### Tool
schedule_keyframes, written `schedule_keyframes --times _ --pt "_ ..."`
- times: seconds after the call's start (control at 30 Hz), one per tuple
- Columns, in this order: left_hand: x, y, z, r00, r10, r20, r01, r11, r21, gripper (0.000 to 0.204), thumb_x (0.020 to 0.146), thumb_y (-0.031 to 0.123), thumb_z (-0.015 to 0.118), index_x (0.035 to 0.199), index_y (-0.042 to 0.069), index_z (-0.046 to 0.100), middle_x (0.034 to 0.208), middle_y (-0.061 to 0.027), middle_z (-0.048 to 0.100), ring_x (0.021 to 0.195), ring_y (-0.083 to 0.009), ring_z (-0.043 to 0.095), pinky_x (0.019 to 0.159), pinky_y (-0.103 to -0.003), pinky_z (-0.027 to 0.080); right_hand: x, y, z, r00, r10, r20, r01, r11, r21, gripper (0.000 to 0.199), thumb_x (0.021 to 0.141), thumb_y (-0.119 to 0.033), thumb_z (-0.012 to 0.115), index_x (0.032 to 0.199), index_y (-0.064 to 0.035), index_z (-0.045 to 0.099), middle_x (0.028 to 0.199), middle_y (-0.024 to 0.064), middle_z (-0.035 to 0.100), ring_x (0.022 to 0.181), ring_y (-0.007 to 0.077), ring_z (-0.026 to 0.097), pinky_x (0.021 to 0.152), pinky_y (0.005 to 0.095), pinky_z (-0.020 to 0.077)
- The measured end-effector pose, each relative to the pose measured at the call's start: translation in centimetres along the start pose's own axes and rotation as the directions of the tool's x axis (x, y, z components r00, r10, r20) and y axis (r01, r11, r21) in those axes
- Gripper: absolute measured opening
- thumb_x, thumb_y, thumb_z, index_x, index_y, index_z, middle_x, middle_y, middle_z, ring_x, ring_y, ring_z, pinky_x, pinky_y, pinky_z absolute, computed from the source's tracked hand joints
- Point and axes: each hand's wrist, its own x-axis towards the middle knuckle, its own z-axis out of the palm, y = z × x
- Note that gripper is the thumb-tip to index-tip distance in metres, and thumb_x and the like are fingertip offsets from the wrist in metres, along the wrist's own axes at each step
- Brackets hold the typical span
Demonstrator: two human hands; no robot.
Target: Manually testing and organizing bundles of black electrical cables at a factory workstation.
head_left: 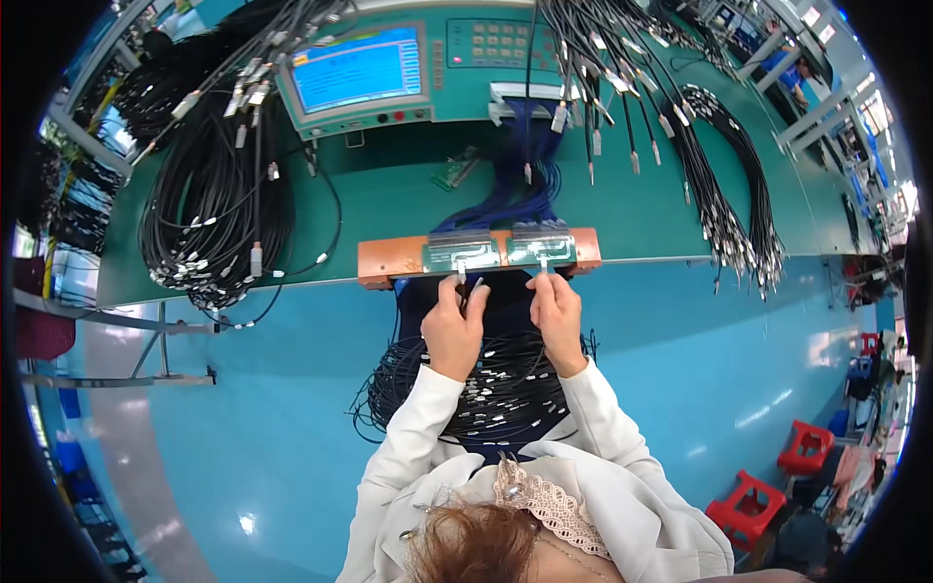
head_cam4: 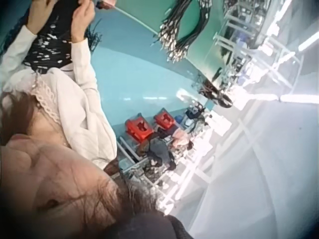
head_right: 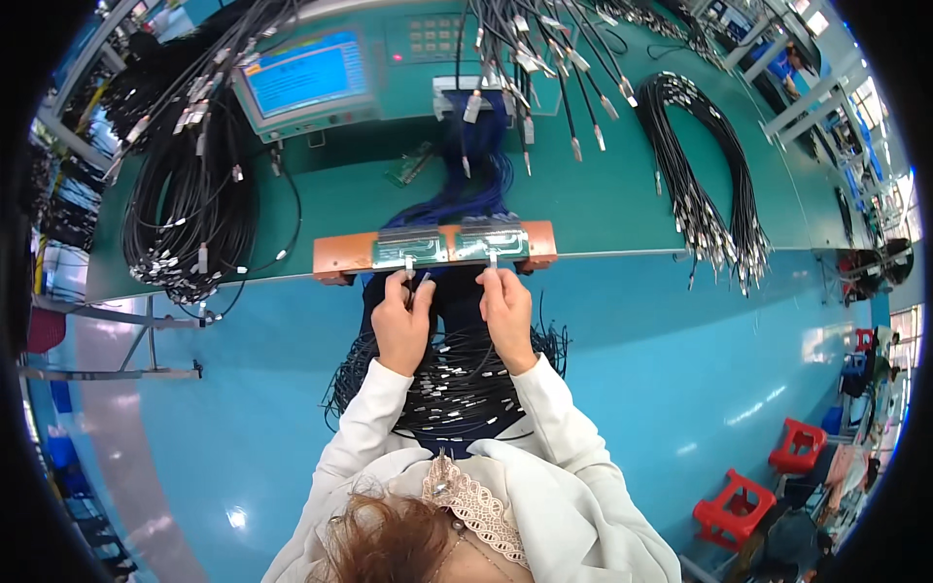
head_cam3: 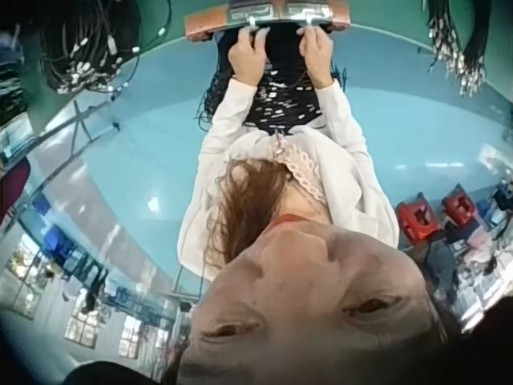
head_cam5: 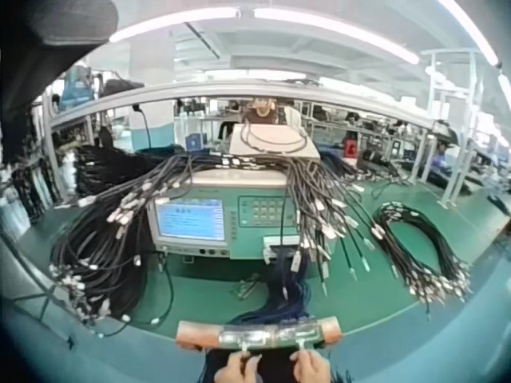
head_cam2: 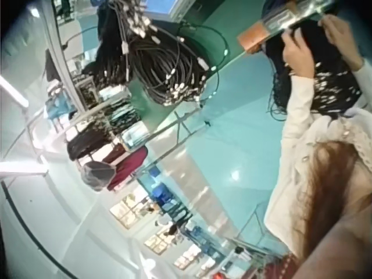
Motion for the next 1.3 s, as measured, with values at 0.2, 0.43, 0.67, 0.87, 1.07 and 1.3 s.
schedule_keyframes --times 0.2,0.43,0.67,0.87,1.07,1.3 --pt "-1.9 -1.4 -1.0 0.975 0.208 0.085 -0.221 0.956 0.193 0.03 0.086 0.007 0.059 0.112 -0.004 0.051 0.094 -0.0189 0.059 0.071 -0.0319 0.061 0.061 -0.038 0.051 -2.8 -0.2 -1.9 0.992 -0.083 0.1 0.111 0.941 -0.319 0.03 0.09 -0.005 0.052 0.117 0.0043 0.044 0.087 0.0093 0.063 0.074 0.0121 0.061 0.068 0.0233 0.0489" --pt "-2.9 0.8 -5.3 0.952 0.306 0.025 -0.304 0.931 0.2 0.035 0.084 -0.001 0.053 0.118 -0.003 0.052 0.11 -0.0187 0.057 0.102 -0.0329 0.052 0.091 -0.04 0.041 -6.2 -1.0 -4.5 0.897 -0.441 0.042 0.384 0.727 -0.57 0.036 0.091 0.002 0.044 0.126 0.0037 0.04 0.103 0.0183 0.061 0.09 0.0277 0.062 0.08 0.0329 0.0481" --pt "-3.8 0.3 -19.0 0.942 -0.337 0.001 0.267 0.745 -0.611 0.028 0.101 0.025 0.037 0.099 0.002 0.054 0.059 0.001 0.041 0.05 -0.0043 0.032 0.048 -0.02 0.025 -9.1 -5.9 -10.2 0.982 0.064 -0.179 -0.083 0.991 -0.104 0.02 0.098 -0.019 0.04 0.104 -0.0031 0.051 0.053 -0.0031 0.041 0.043 0.0032 0.032 0.038 0.0193 0.0242" --pt "-3.5 -2.6 -31.7 0.89 -0.439 0.121 0.183 0.1 -0.978 0.021 0.1 0.013 0.032 0.108 -0.001 0.045 0.061 0.0003 0.025 0.048 -0.0075 0.023 0.046 -0.024 0.019 -8.4 -12.9 -16.5 0.995 0.023 -0.094 0.023 0.891 0.453 0.023 0.099 -0.015 0.036 0.106 0.0019 0.05 0.048 -0.0047 0.031 0.036 0.0036 0.025 0.033 0.0196 0.0192" --pt "-4.1 -1.4 -38.2 0.966 -0.256 -0.043 -0.022 0.087 -0.996 0.022 0.099 0.008 0.03 0.114 -0.006 0.039 0.069 -0.0004 0.023 0.051 -0.0092 0.021 0.047 -0.025 0.018 -8.6 -18.9 -23.6 0.956 -0.291 -0.046 0.267 0.788 0.554 0.026 0.102 -0.018 0.028 0.103 0.0037 0.043 0.048 -0.0014 0.028 0.037 0.0076 0.025 0.034 0.0222 0.0224" --pt "-4.7 -7.5 -44.8 0.932 -0.324 -0.161 -0.164 0.02 -0.986 0.033 0.093 -0.006 0.037 0.126 -0.004 0.039 0.079 -0.0032 0.037 0.059 -0.0089 0.027 0.05 -0.023 0.021 -7.2 -17.1 -35.4 0.996 -0.027 -0.087 0.082 0.682 0.727 0.026 0.098 -0.022 0.044 0.103 0.0033 0.045 0.057 -0.0018 0.024 0.044 0.0054 0.022 0.037 0.0189 0.0258"
